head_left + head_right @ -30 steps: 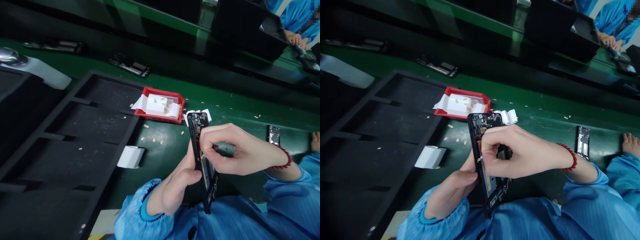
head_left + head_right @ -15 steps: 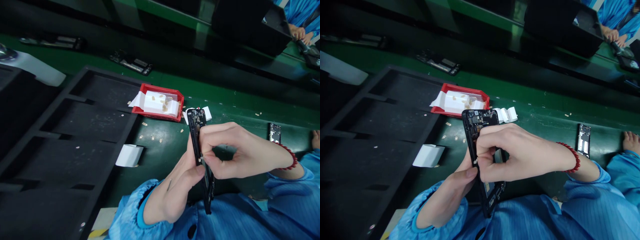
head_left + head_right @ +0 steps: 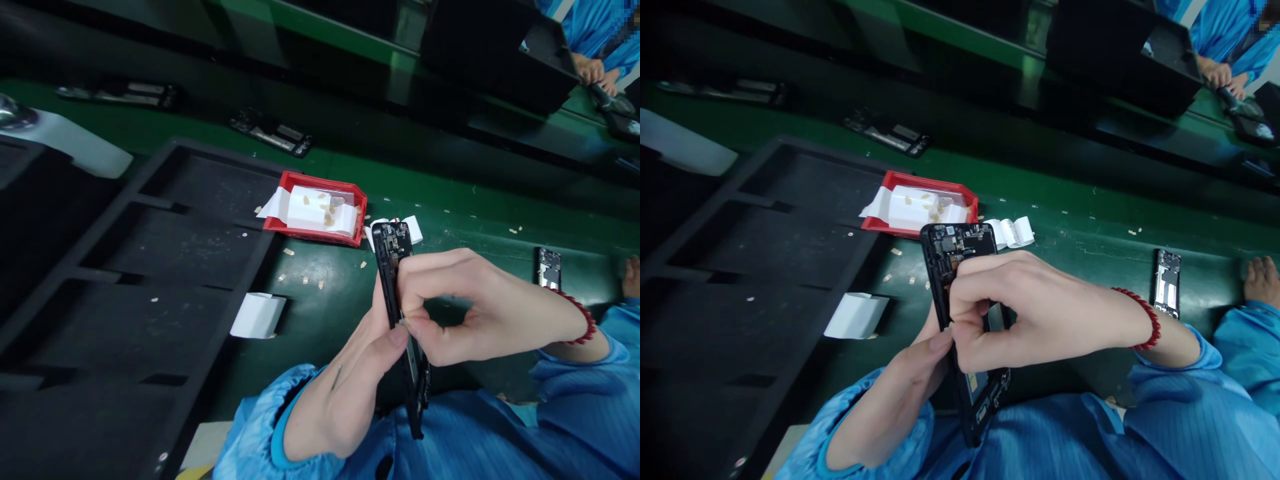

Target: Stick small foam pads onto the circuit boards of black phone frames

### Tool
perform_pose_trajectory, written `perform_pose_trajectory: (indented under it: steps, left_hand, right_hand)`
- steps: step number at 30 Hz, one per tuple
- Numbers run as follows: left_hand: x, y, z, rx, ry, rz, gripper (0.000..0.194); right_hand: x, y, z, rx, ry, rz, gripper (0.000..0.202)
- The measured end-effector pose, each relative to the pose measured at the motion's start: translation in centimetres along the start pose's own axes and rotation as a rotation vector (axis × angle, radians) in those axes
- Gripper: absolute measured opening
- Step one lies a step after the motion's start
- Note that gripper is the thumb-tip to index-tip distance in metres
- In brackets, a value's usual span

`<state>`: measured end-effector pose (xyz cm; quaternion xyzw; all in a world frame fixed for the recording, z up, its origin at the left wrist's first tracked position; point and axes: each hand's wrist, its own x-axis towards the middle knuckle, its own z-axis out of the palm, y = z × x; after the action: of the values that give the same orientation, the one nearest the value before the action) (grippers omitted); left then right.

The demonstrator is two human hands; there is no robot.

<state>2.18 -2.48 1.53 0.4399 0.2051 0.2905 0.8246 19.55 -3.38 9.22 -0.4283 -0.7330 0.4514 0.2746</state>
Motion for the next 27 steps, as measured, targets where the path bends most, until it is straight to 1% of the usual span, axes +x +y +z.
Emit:
perform_pose_trajectory:
  steps: [4, 7, 10, 12, 14, 15, 17, 19, 22, 25, 27]
  left_hand:
    - [0.1, 0.1, 0.1, 0.093, -0.039, 0.067, 0.061]
    - [0.0, 0.3, 0.0, 0.084, -0.033, 0.049, 0.062]
    - [-0.4, 0.6, -0.1, 0.068, 0.006, 0.002, 0.063]
    - [-0.8, 0.8, -0.2, 0.069, 0.068, -0.056, 0.063]
    - [-1.0, 0.8, -0.2, 0.067, 0.144, -0.111, 0.064]
    - [-1.1, 0.8, -0.2, 0.066, 0.180, -0.126, 0.065]
    - [-1.2, 0.7, 0.0, 0.060, 0.227, -0.120, 0.065]
    - [-1.2, 0.7, 0.3, 0.055, 0.241, -0.080, 0.064]
    - [-1.4, 0.8, 0.9, 0.033, 0.235, -0.014, 0.062]
    - [-1.8, 1.0, 1.4, 0.013, 0.241, 0.009, 0.062]
    - [-2.0, 1.1, 1.7, 0.010, 0.252, 0.012, 0.063]
  right_hand:
    - [0.0, 0.0, 0.1, -0.012, 0.010, -0.005, 0.023]
    - [0.0, 0.0, 0.1, -0.050, 0.028, -0.015, 0.022]
    - [-0.2, -0.1, 0.1, -0.170, 0.076, 0.005, 0.019]
    - [-0.5, -0.3, 0.5, -0.291, 0.183, 0.035, 0.017]
    - [-1.0, -0.7, 1.3, -0.341, 0.352, 0.014, 0.013]
    - [-1.3, -0.9, 1.8, -0.325, 0.431, -0.020, 0.011]
    - [-1.6, -1.0, 3.1, -0.247, 0.529, -0.086, 0.010]
    - [-1.7, -0.7, 4.4, -0.177, 0.578, -0.112, 0.010]
    - [-1.2, 0.0, 5.5, -0.096, 0.658, -0.100, 0.009]
    - [-0.8, 0.5, 5.9, -0.043, 0.710, -0.108, 0.008]
    - [-0.6, 0.6, 5.9, -0.012, 0.712, -0.115, 0.009]
